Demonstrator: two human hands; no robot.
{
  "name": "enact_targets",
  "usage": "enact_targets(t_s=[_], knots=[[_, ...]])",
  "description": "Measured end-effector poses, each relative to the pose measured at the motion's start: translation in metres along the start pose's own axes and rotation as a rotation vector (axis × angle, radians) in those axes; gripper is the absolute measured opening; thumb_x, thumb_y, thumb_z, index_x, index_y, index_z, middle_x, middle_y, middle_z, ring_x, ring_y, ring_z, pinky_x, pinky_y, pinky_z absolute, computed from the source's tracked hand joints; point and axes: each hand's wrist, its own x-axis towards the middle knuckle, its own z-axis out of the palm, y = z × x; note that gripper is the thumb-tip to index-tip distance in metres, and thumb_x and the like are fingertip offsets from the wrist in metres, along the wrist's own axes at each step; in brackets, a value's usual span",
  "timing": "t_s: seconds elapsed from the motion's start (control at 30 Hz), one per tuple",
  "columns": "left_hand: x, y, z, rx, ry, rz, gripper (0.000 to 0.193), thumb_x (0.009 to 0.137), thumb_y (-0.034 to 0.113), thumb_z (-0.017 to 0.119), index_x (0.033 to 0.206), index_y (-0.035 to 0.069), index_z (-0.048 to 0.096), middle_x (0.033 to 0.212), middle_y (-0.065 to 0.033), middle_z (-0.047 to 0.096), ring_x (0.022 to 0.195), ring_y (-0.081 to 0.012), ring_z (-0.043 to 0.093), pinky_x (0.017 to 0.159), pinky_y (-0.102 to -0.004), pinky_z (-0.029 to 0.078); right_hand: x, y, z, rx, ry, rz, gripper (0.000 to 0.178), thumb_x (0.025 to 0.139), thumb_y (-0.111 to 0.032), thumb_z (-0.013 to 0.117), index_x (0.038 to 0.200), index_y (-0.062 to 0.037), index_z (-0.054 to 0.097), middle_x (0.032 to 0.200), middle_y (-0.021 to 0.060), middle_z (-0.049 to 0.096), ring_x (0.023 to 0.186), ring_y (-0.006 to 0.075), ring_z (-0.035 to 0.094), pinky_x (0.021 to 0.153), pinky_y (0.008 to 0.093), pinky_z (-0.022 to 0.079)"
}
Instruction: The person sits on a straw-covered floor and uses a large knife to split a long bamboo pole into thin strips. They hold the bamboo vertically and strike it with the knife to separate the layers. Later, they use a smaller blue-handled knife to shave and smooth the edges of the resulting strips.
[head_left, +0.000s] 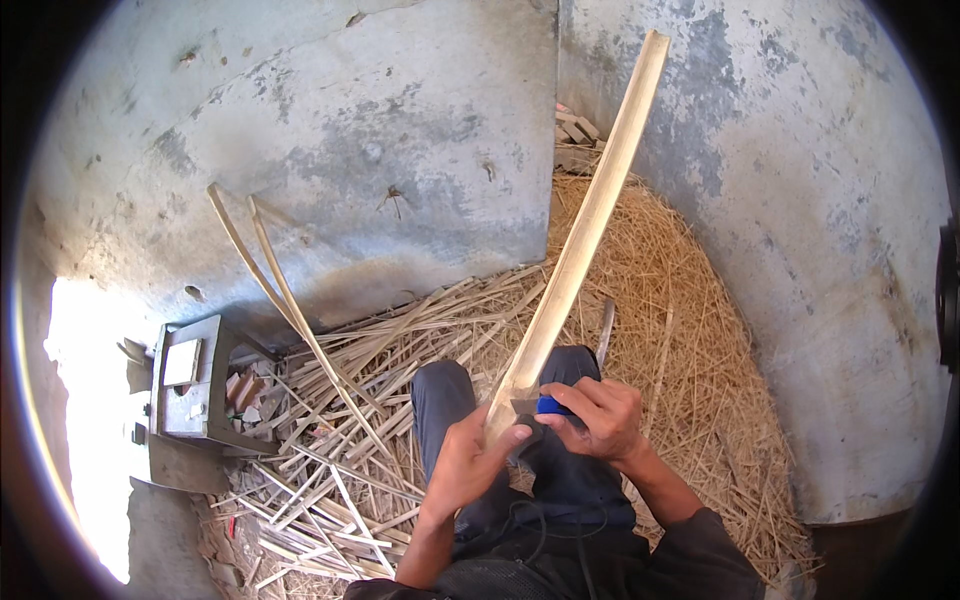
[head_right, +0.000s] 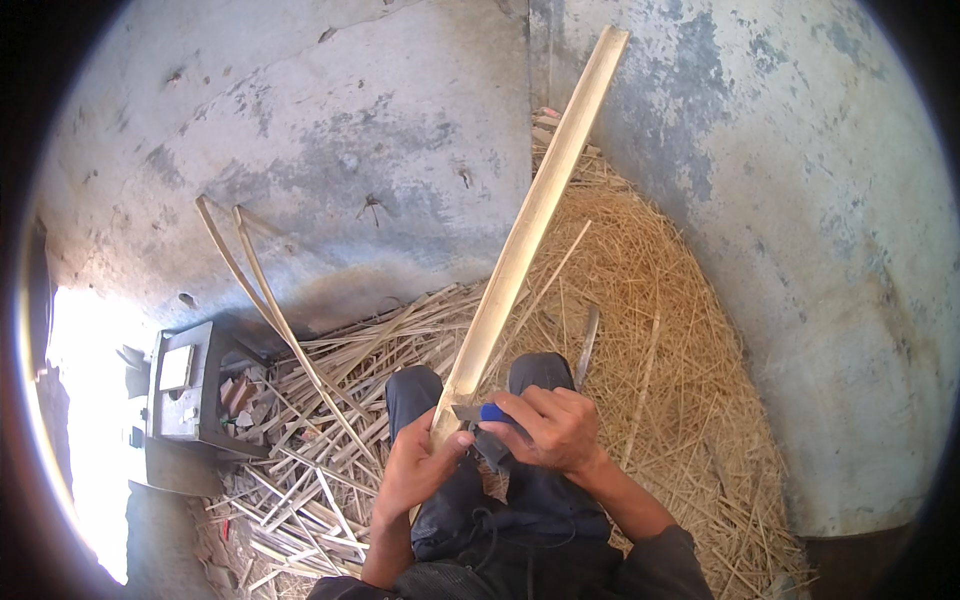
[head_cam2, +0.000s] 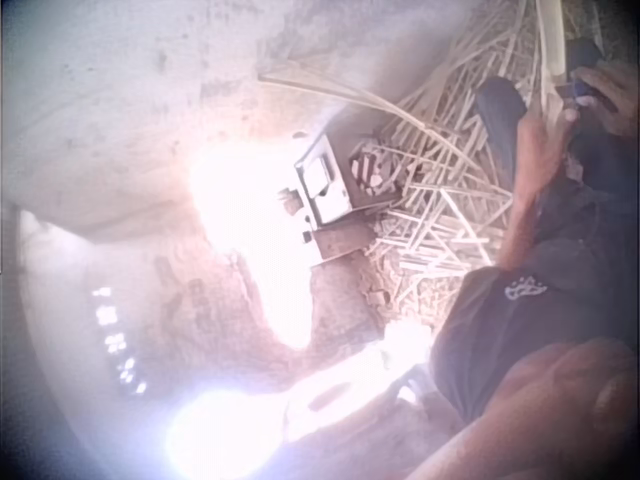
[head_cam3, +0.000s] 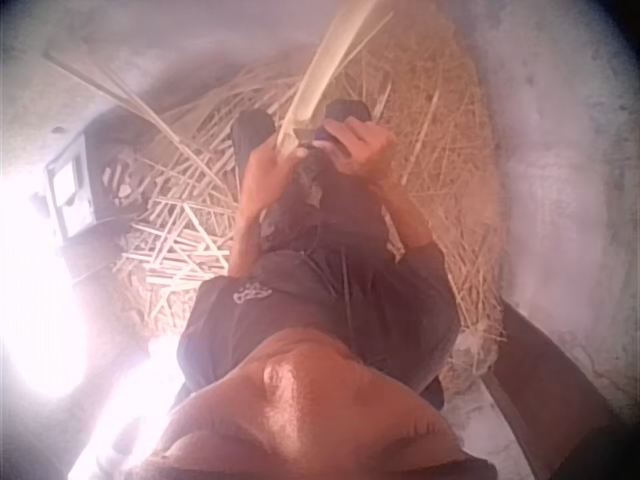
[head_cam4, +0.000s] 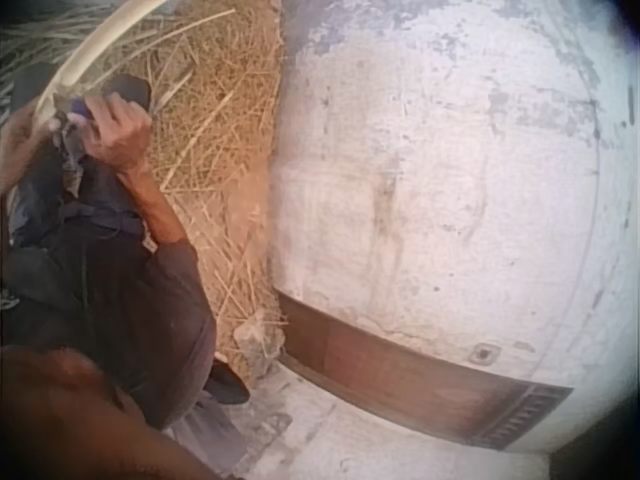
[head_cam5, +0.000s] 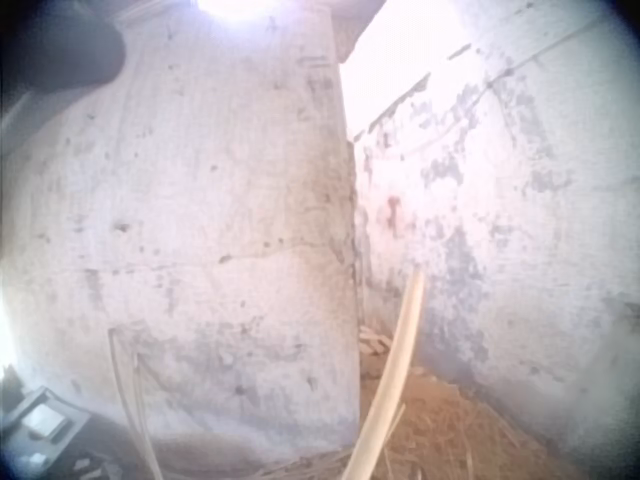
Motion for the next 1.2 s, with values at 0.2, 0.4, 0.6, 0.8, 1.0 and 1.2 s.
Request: enact_targets(t_s=[0.2, 0.4, 0.6, 0.8, 1.0, 1.2], knots=[[-0.002, -0.001, 0.000, -0.036, 0.010, 0.013, 0.037, 0.105, 0.023, 0.073, 0.131, -0.004, 0.066, 0.081, 0.0023, 0.064, 0.072, -0.0045, 0.051, 0.063, -0.0257, 0.045, 0.001, -0.001, 0.001, -0.008, -0.021, -0.013, 0.031, 0.093, -0.041, 0.079, 0.103, -0.0114, 0.079, 0.067, -0.0002, 0.058, 0.052, 0.0164, 0.056, 0.049, 0.0324, 0.042], [-0.004, -0.008, -0.006, -0.173, -0.077, -0.099, 0.035, 0.107, 0.026, 0.071, 0.127, -0.003, 0.068, 0.080, 0.0039, 0.060, 0.070, -0.0022, 0.049, 0.061, -0.0236, 0.042, -0.004, -0.002, 0.008, 0.332, -0.024, 0.135, 0.032, 0.091, -0.038, 0.083, 0.102, -0.0084, 0.079, 0.072, 0.0039, 0.065, 0.056, 0.0199, 0.064, 0.052, 0.0335, 0.049], [-0.007, -0.009, -0.002, -0.078, -0.028, -0.059, 0.036, 0.107, 0.028, 0.071, 0.125, -0.003, 0.069, 0.081, 0.0011, 0.064, 0.071, -0.0045, 0.051, 0.063, -0.0260, 0.045, -0.001, 0.005, -0.001, 0.363, -0.014, 0.192, 0.032, 0.091, -0.036, 0.083, 0.102, -0.0066, 0.080, 0.076, 0.0056, 0.069, 0.058, 0.0221, 0.067, 0.053, 0.0335, 0.052], [-0.006, -0.002, 0.005, 0.031, 0.029, 0.049, 0.038, 0.106, 0.027, 0.072, 0.126, -0.005, 0.069, 0.082, -0.0065, 0.071, 0.074, -0.0107, 0.059, 0.068, -0.0317, 0.051, 0.001, 0.005, -0.003, 0.214, -0.081, 0.117, 0.034, 0.092, -0.038, 0.082, 0.103, -0.0067, 0.080, 0.074, 0.0053, 0.068, 0.057, 0.0212, 0.066, 0.052, 0.0331, 0.051], [-0.008, 0.004, 0.004, 0.159, 0.082, 0.114, 0.033, 0.108, 0.026, 0.068, 0.121, -0.004, 0.069, 0.076, -0.0131, 0.070, 0.066, -0.0182, 0.065, 0.064, -0.0345, 0.051, 0.004, 0.005, -0.002, 0.166, -0.063, 0.085, 0.032, 0.090, -0.039, 0.082, 0.105, -0.0106, 0.079, 0.073, 0.0018, 0.064, 0.054, 0.0205, 0.063, 0.050, 0.0342, 0.050], [-0.007, 0.000, 0.003, 0.150, 0.079, 0.041, 0.032, 0.110, 0.027, 0.063, 0.111, -0.004, 0.069, 0.071, -0.0111, 0.068, 0.063, -0.0181, 0.064, 0.061, -0.0354, 0.050, 0.007, 0.007, -0.004, 0.088, -0.054, 0.052, 0.033, 0.091, -0.043, 0.082, 0.101, -0.0117, 0.080, 0.070, 0.0018, 0.064, 0.052, 0.0198, 0.061, 0.049, 0.0330, 0.047]])
